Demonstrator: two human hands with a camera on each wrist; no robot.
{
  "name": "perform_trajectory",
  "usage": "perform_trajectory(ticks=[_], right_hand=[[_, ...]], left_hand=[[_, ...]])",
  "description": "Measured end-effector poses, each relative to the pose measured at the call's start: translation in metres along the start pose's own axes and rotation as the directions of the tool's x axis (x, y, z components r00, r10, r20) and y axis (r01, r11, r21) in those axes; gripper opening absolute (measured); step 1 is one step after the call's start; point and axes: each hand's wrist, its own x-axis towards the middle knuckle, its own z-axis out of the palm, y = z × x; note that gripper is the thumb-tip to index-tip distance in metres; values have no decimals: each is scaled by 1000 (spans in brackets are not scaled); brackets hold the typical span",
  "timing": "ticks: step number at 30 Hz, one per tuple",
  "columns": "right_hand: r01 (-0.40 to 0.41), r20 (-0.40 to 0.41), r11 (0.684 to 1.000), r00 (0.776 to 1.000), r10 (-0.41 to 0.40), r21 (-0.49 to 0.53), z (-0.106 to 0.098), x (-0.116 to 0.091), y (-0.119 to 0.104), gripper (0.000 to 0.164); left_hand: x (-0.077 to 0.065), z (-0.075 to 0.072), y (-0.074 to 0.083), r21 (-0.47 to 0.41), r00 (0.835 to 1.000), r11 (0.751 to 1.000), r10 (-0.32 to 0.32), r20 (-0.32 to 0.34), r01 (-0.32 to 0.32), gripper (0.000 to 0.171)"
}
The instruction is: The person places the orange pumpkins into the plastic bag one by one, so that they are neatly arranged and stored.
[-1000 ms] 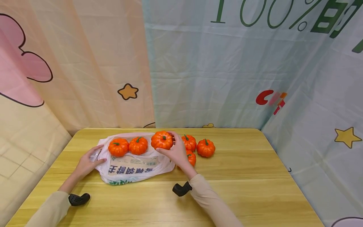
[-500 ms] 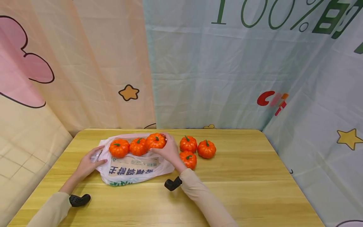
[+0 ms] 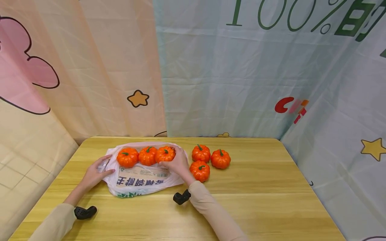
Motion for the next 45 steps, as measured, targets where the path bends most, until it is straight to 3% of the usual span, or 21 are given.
perform_trajectory(ticks=[9,20,30,45], right_hand=[[6,-29,1000,1000,-6,-17,3,-1,1,74],[-53,-82,995,996,46,-83,8,0,5,72],[-50,-110,992,993,38,-114,11,2,10,72],[-111,-146,976,986,84,-188,20,4,7,70]], left_hand=[[0,0,2,12,1000,1000,-7,-1,7,67],[-1,0,2,15,1000,1000,-5,-3,5,66],[-1,0,3,2,1000,1000,-7,0,7,66],[-1,1,1,9,1000,1000,0,-7,0,66]])
